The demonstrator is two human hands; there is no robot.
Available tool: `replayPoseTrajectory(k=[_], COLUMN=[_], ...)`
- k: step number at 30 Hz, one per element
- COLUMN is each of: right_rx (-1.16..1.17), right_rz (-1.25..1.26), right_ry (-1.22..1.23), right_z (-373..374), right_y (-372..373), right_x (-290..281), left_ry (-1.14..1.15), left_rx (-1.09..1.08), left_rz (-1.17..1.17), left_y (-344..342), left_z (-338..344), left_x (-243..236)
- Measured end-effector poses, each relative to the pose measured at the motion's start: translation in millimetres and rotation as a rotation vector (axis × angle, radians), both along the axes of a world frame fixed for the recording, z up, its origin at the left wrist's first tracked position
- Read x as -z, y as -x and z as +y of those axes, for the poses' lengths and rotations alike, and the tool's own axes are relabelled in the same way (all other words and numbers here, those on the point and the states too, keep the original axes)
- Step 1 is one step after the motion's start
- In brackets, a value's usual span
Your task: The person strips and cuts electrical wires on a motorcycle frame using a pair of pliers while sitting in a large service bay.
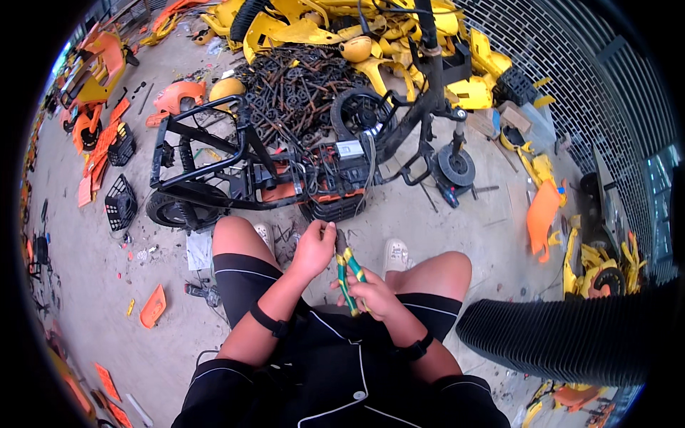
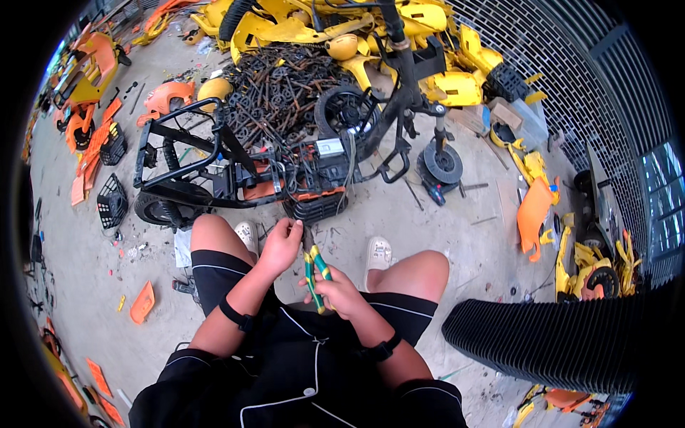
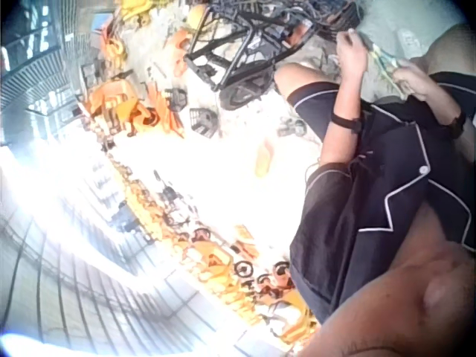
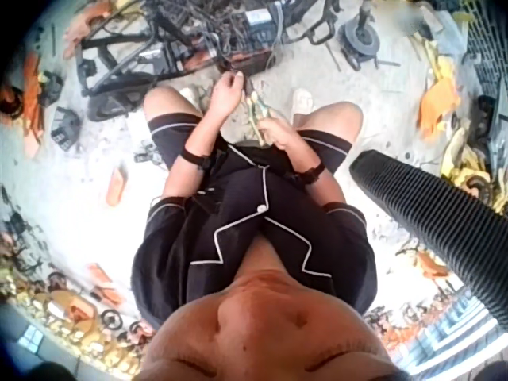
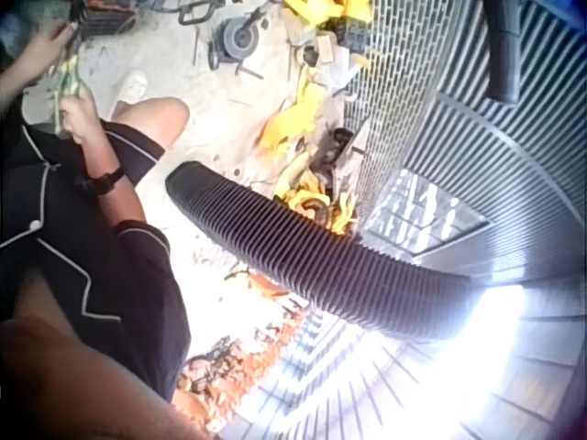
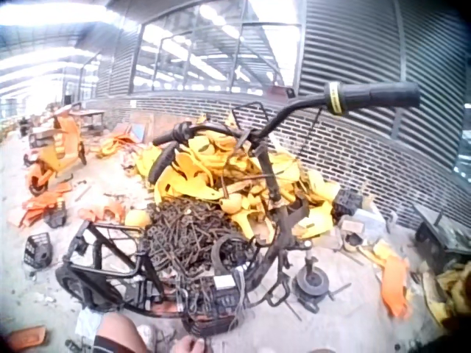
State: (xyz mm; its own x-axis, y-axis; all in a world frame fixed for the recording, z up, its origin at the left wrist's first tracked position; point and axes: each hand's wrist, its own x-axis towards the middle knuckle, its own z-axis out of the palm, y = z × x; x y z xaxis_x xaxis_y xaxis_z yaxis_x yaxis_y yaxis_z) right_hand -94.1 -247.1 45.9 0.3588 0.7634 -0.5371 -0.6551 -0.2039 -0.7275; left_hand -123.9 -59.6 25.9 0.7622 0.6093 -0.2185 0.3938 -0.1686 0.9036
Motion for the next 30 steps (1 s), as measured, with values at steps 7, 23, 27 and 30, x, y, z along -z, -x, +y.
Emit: replayPoseTrajectory(k=[7,23,27,30], right_rx=[0.284,0.173,0.107,0.097], right_rz=[-0.239,0.214,0.106,0.072], right_ry=[0.354,-0.132,-0.031,0.008], right_z=[-8,-4,3,6], right_y=[-33,-14,-10,-5], right_x=[45,62,65,69], left_ry=[0.405,0.371,0.192,0.0], left_rx=[-0.048,0.067,0.037,0.01], left_rz=[-0.02,-0.123,-0.085,-0.178], left_y=[15,6,1,2], left_z=[9,-10,-10,-12], left_x=[32,32,33,49])
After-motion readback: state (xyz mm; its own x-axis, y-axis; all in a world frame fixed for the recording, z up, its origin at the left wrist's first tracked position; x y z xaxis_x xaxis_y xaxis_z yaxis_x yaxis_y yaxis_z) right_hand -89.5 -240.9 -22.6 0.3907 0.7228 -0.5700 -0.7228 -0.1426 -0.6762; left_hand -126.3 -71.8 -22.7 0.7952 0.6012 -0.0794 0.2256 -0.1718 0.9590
